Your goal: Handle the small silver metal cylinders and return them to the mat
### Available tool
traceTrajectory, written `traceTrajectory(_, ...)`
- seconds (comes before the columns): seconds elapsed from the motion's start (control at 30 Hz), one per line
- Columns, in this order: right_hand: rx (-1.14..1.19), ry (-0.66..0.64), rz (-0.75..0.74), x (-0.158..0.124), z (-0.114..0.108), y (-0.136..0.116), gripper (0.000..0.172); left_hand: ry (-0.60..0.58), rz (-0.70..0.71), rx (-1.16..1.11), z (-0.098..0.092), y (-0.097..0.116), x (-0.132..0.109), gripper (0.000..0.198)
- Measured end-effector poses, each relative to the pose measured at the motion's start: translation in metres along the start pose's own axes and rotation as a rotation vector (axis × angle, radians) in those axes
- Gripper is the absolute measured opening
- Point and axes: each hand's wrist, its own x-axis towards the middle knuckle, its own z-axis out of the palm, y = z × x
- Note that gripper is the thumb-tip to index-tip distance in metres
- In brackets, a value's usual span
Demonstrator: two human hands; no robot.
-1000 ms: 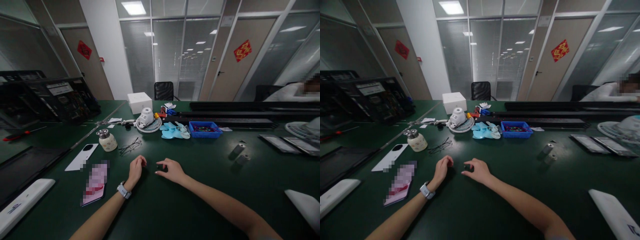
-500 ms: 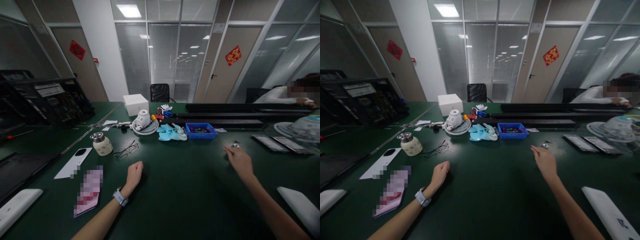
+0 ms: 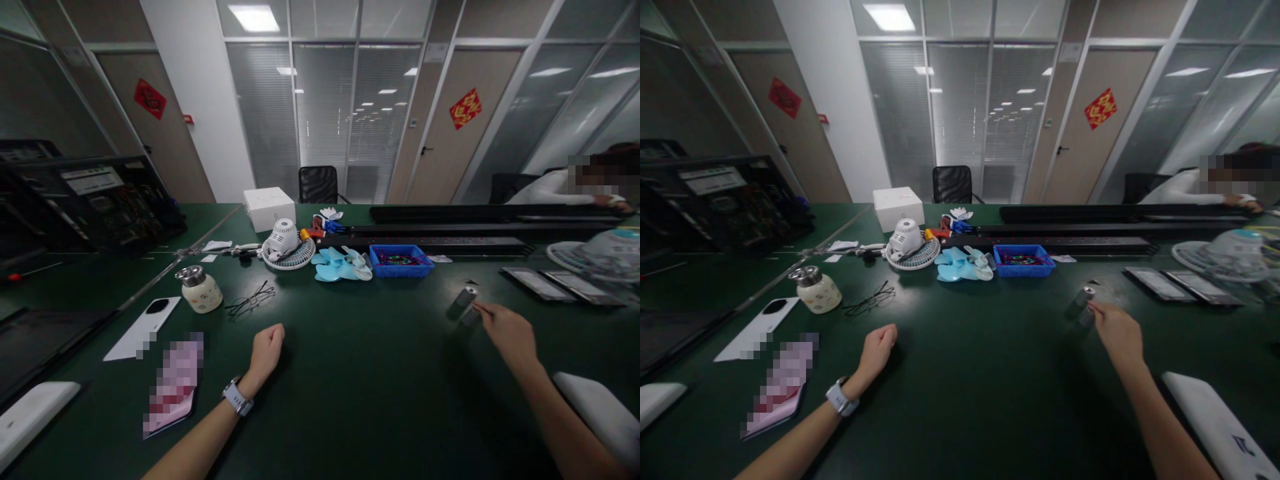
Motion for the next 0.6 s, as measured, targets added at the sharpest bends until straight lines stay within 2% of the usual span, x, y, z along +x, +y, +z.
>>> traceTrajectory(0.23,-0.005,0.067,-0.024,-0.0033,0.0002,0.0012,0.034,-0.009,0.003,-0.002,0.0007,-0.0014,0.0008,0.028)
traceTrajectory(0.47,-0.129,-0.088,0.041,-0.0033,-0.0058,-0.0045,0.043,-0.017,0.002,-0.007,0.0002,-0.0015,0.0001,0.029)
traceTrajectory(0.6,-0.198,-0.193,0.026,-0.0070,-0.0095,-0.0046,0.048,-0.014,-0.002,0.013,0.0006,-0.0014,0.0001,0.030)
